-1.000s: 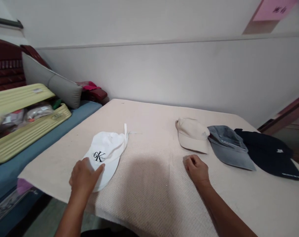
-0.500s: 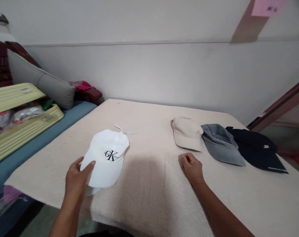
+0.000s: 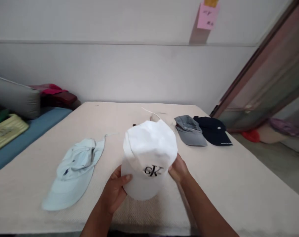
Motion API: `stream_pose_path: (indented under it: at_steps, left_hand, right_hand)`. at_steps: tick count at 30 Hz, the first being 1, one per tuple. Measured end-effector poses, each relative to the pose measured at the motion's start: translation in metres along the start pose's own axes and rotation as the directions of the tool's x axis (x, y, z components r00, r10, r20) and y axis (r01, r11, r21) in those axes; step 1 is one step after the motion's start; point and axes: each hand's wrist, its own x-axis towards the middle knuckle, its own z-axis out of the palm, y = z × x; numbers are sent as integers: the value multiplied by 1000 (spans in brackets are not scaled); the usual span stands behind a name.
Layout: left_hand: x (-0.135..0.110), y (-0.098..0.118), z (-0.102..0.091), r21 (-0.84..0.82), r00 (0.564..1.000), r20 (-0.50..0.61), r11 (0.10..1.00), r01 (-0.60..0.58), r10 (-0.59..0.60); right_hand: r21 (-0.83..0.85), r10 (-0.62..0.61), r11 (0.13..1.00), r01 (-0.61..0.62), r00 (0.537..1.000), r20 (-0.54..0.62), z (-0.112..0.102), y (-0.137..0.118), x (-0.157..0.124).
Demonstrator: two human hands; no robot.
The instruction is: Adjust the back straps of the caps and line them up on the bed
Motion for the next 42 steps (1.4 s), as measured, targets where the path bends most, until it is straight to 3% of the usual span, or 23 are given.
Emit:
stream_pose_path:
  at_steps: [2, 4, 6, 9, 11, 14, 16, 19, 22, 26, 30, 34, 37, 40, 42]
  left_hand:
    - [0, -9, 5, 79, 987, 112, 991, 109, -118]
    - [-1, -17, 11, 175, 948, 206, 962, 211, -245]
    - [-2, -25, 18, 279, 893, 280, 920, 276, -353]
    - [-4, -37, 29, 392, 828, 358, 874, 286, -432]
    - [-5, -45, 36, 360, 847, 336, 887, 289, -412]
    - [0, -52, 47, 153, 929, 162, 938, 310, -334]
    - [6, -53, 54, 28, 962, 67, 964, 265, -266]
    - [10, -48, 64, -52, 989, 19, 987, 150, -149]
    - [8, -49, 71, -21, 985, -7, 985, 173, -174]
    - [-1, -60, 78, 55, 953, -80, 953, 298, -293]
    - [-7, -70, 80, 137, 922, -116, 914, 383, -369]
    - [-9, -73, 77, 367, 947, 24, 884, 290, -320]
    - [-7, -74, 71, 443, 911, 137, 847, 294, -388]
    - [-4, -76, 65, 432, 890, 126, 832, 348, -438]
    - [-1, -75, 65, 415, 908, 96, 846, 336, -408]
  right_hand:
    - [299, 121, 941, -160, 982, 145, -15, -16, -31]
    - [439, 160, 870, -223, 971, 176, -32, -30, -59]
    - [490, 154, 846, -211, 976, 154, -49, -38, -80]
    - [493, 120, 854, -169, 984, 130, -66, -41, -95]
    - [484, 121, 855, -184, 980, 160, -71, -40, -97]
    - [474, 137, 843, -253, 954, 267, -74, -39, -96]
    - [469, 134, 833, -293, 930, 343, -76, -41, -96]
    - [443, 121, 825, -349, 876, 466, -86, -45, -98]
    - [407, 94, 835, -371, 824, 559, -100, -49, -102]
    - [376, 66, 866, -331, 819, 570, -118, -55, -102]
    - [272, 152, 892, -362, 804, 575, -123, -59, -95]
    - [267, 122, 910, -316, 821, 558, -115, -58, -89]
    - [307, 77, 907, -289, 829, 553, -109, -56, -85]
    - [349, 103, 881, -320, 849, 519, -104, -54, -81]
    - [325, 145, 883, -337, 857, 494, -99, -52, -78]
